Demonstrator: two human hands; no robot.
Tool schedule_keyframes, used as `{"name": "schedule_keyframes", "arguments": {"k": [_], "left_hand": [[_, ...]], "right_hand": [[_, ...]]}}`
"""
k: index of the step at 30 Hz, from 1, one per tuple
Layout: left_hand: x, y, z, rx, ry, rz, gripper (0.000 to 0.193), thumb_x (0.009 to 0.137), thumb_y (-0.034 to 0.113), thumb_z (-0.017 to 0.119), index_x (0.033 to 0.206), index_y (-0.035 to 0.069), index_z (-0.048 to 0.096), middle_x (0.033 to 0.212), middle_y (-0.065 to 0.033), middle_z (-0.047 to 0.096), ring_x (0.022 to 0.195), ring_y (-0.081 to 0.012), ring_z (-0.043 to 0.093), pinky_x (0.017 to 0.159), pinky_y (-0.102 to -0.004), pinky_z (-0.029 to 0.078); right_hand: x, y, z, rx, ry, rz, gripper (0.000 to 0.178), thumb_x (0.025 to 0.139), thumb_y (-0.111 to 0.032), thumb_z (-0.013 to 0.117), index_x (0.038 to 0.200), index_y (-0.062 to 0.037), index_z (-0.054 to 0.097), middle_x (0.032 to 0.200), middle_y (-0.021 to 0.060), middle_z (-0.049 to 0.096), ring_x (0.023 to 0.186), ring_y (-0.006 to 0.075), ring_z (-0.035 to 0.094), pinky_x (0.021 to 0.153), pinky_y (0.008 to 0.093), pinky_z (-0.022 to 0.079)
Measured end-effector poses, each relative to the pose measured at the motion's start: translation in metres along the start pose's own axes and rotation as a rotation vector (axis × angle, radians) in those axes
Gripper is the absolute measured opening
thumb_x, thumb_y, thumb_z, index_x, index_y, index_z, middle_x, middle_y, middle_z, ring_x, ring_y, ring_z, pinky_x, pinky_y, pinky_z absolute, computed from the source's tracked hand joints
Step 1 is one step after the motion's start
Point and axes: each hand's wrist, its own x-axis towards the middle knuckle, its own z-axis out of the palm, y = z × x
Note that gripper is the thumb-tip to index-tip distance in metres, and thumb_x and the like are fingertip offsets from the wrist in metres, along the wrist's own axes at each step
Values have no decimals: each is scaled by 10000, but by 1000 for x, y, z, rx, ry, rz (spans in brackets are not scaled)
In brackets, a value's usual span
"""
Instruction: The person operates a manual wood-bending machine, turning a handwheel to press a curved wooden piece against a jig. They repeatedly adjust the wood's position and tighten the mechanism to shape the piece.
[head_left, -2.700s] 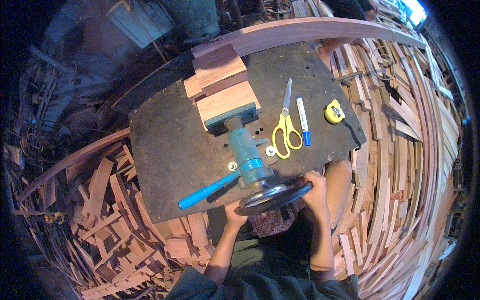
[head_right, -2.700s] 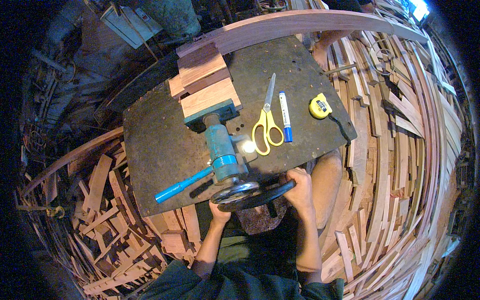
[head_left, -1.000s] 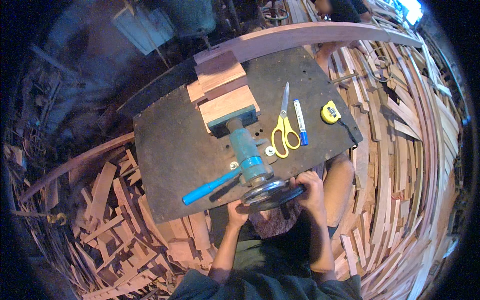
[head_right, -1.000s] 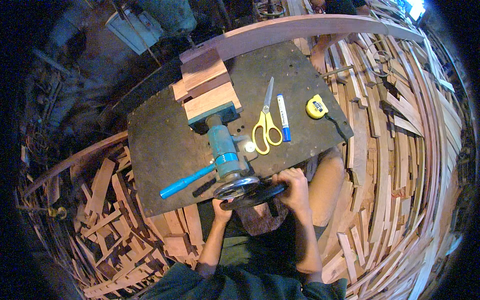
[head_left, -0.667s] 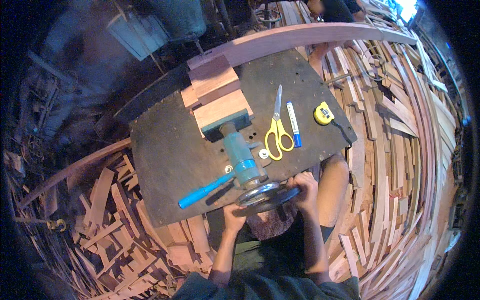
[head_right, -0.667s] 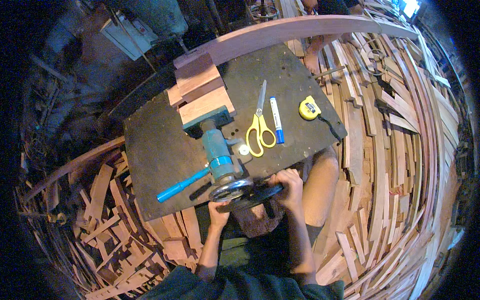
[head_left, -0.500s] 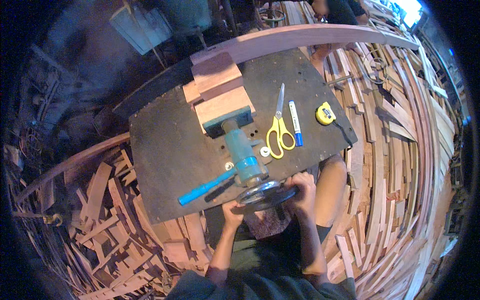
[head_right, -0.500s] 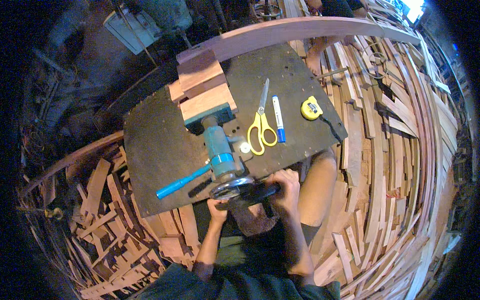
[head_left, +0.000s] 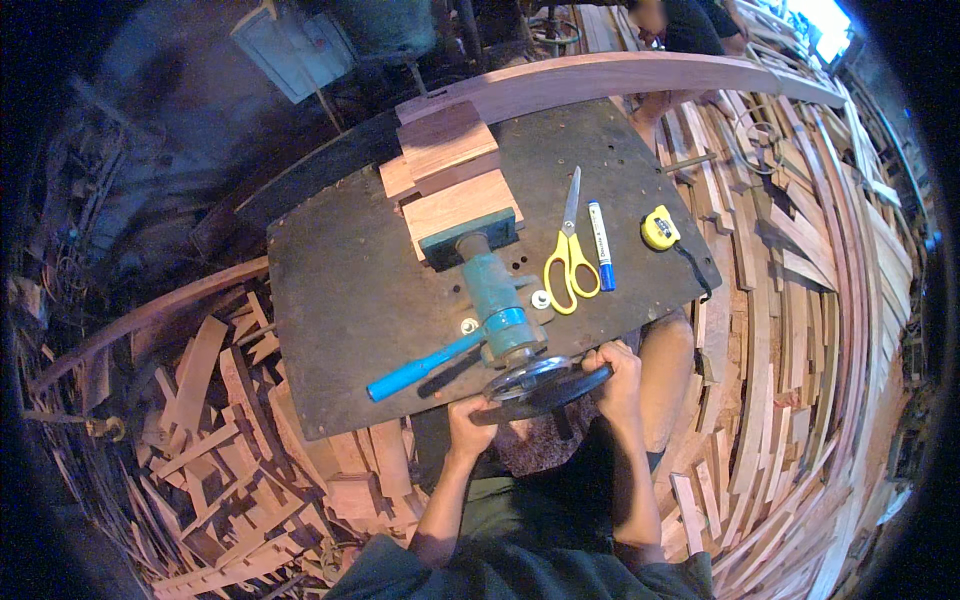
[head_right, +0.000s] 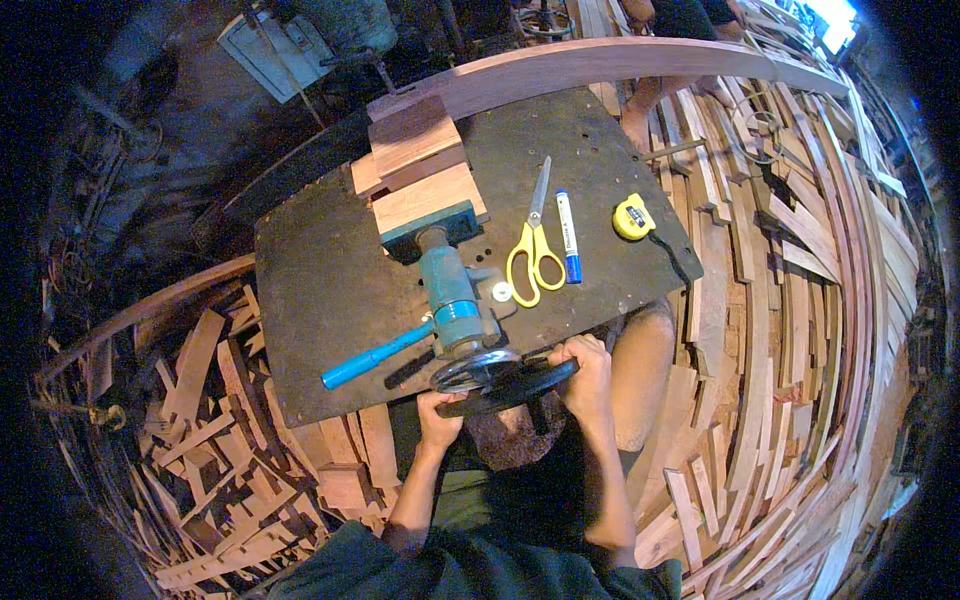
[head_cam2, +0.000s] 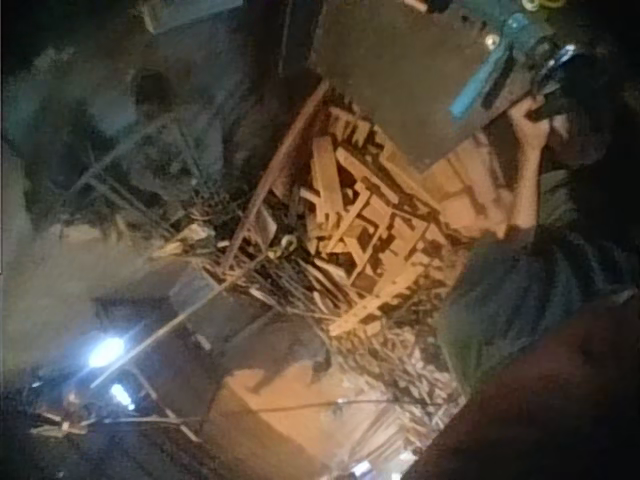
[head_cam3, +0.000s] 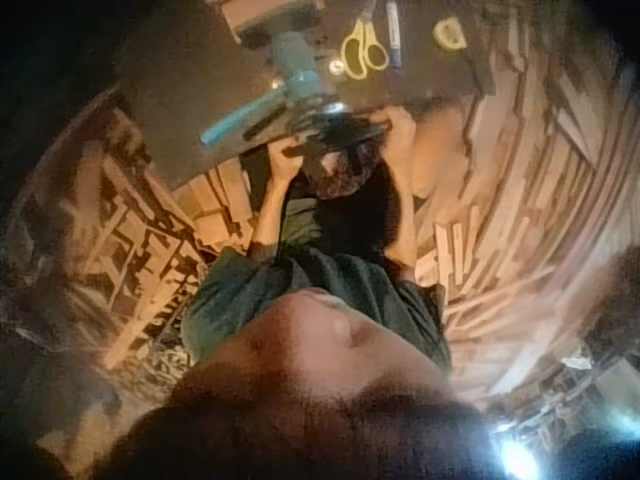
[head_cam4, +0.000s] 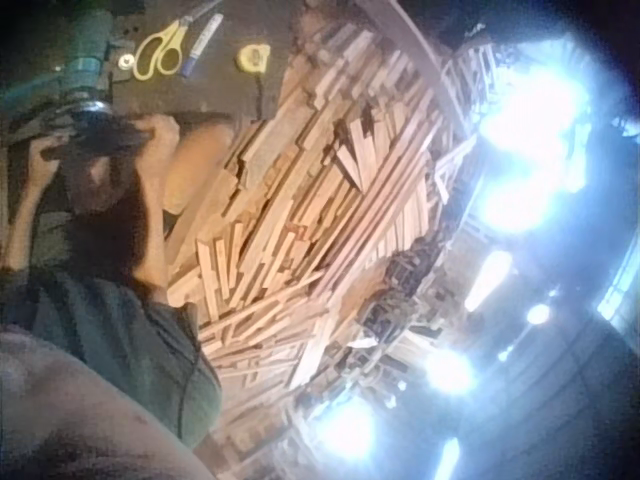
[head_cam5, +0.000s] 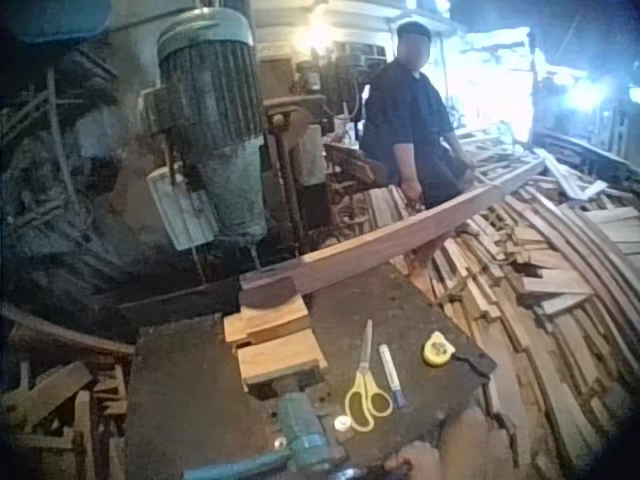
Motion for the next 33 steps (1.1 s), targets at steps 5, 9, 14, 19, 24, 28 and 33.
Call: {"name": "schedule_keyframes", "arguments": {"k": [5,9,14,19,24,28,33], "left_hand": [[-3,-15,-6,40,-78,35,226,693,40,657,553,-6,486,496,-108,409,453,-147,418,464,-315,336],[-1,-10,-7,49,-105,33,213,701,40,652,560,-13,501,503,-124,447,452,-154,452,470,-313,360],[-5,-24,-4,-46,-142,-75,160,707,52,649,603,-15,548,513,-123,479,465,-156,473,483,-306,383],[-20,-69,-12,-112,-316,-109,98,743,86,665,776,6,618,712,-108,595,635,-158,549,612,-317,444],[-36,-109,-20,-238,-480,-178,264,781,122,744,982,8,617,1042,-105,671,933,-195,628,870,-363,508],[-26,-88,-19,-379,-503,-310,333,768,199,777,976,-1,612,1050,-104,668,964,-203,621,907,-371,491],[-14,-67,-23,-287,-518,-230,496,738,294,806,1076,-12,609,1091,-109,665,996,-207,621,925,-368,483]], "right_hand": [[0,-2,4,-17,26,-14,254,722,-15,659,591,-35,442,609,135,520,627,321,503,613,403,378],[1,-2,0,-25,-11,-7,247,741,-19,658,598,-34,457,617,136,524,635,328,505,624,402,384],[2,0,1,-74,-9,-66,228,703,1,667,590,-28,471,602,136,520,620,318,507,605,380,387],[3,-3,-4,-83,-66,-48,211,750,-34,664,625,-15,495,660,147,551,681,349,525,645,414,400],[4,4,-3,-67,-82,-42,167,683,-29,670,631,-18,512,668,147,555,693,350,532,650,409,407],[2,11,-2,-83,-92,-41,139,617,-45,663,639,-23,528,672,146,556,702,354,533,659,406,410],[2,7,-4,-98,-98,-8,137,599,-64,654,645,-23,532,673,147,557,712,358,535,662,409,411]]}}
